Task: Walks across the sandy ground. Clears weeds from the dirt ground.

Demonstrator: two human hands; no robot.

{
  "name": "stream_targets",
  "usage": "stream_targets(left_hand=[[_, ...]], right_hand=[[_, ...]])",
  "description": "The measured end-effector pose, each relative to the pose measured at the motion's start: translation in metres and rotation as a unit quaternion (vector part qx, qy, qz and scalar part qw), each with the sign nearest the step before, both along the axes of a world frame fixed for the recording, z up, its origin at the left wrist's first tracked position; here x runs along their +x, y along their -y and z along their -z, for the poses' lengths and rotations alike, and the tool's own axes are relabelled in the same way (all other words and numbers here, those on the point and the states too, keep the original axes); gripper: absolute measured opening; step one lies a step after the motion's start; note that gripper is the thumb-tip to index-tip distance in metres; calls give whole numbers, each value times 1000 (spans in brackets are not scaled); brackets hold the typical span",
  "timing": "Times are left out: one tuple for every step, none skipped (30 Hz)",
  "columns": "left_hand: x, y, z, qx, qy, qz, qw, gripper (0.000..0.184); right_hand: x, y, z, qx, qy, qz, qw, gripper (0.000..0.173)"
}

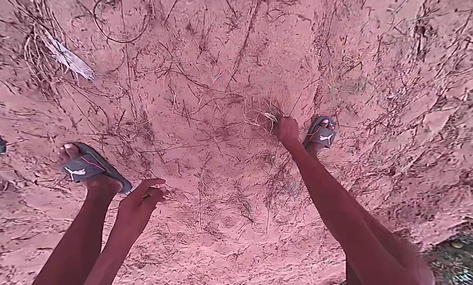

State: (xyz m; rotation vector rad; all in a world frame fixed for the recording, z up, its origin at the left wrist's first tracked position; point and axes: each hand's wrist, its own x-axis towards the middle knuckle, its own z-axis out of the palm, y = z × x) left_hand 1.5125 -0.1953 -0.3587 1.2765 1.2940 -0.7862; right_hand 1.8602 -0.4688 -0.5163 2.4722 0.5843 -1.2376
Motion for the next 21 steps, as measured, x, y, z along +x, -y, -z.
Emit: stream_targets(left_hand=[[0, 0, 2, -7, -3, -4, 1000, 34], [1, 0, 3, -12, -9, -7, 1000, 33], [1, 0, 4, -16, -17, -8, 1000, 33], [0, -1, 2, -20, -28, -5, 999, 33], [0, -5, 1, -18, -34, -3, 999, 32], [0, -11, 3, -11, -35, -5, 999, 32], [-1, -14, 3, -5, -31, -11, 999, 31], [-3, -16, 2, -1, -27, -19, 999, 31], [-5, -20, 0, 2, -22, -26, 999, 31], [-7, -23, -1, 8, -18, -34, 999, 31], [-11, -27, -3, 15, -15, -42, 999, 32], [-15, -31, -5, 25, -13, -48, 998, 32], [-19, -35, -7, 35, -10, -48, 998, 32], [-23, -39, -9, 45, -6, -39, 998, 32], [-27, -42, -11, 56, -3, -17, 998, 32], [-31, -44, -14, 69, 2, 16, 997, 32], [-35, -46, -16, 72, 2, 52, 996, 34], [-38, -46, -18, 65, 2, 75, 995, 35], [-41, -45, -19, 53, 4, 84, 995, 36], [-42, -45, -22, 33, 6, 84, 996, 37], [-42, -44, -27, 20, 19, 82, 996, 37]], right_hand=[[-30, 12, -11, -16, -49, 1, 999, 28], [-60, 18, -22, -44, -134, -10, 990, 29], [-92, 21, -33, -68, -234, -47, 969, 29], [-127, 18, -47, -69, -328, -104, 937, 32], [-157, 7, -58, -40, -390, -151, 908, 32], [-180, -9, -67, -1, -417, -170, 893, 33], [-194, -25, -76, 37, -418, -160, 893, 34], [-202, -40, -84, 82, -391, -130, 907, 33], [-206, -56, -87, 133, -340, -93, 926, 31], [-204, -71, -84, 191, -273, -59, 941, 28], [-198, -87, -76, 242, -209, -37, 947, 27], [-185, -103, -65, 273, -150, -30, 950, 28], [-168, -119, -51, 285, -96, -31, 953, 32], [-147, -134, -34, 278, -46, -33, 959, 34], [-124, -147, -13, 260, 0, -34, 965, 37], [-99, -160, 5, 238, 33, -29, 970, 40], [-74, -173, 20, 223, 56, -22, 973, 42], [-53, -188, 30, 220, 74, -11, 973, 44], [-37, -203, 38, 221, 86, 6, 971, 46], [-30, -217, 44, 211, 83, 33, 973, 49], [-32, -227, 51, 188, 65, 58, 978, 52]])
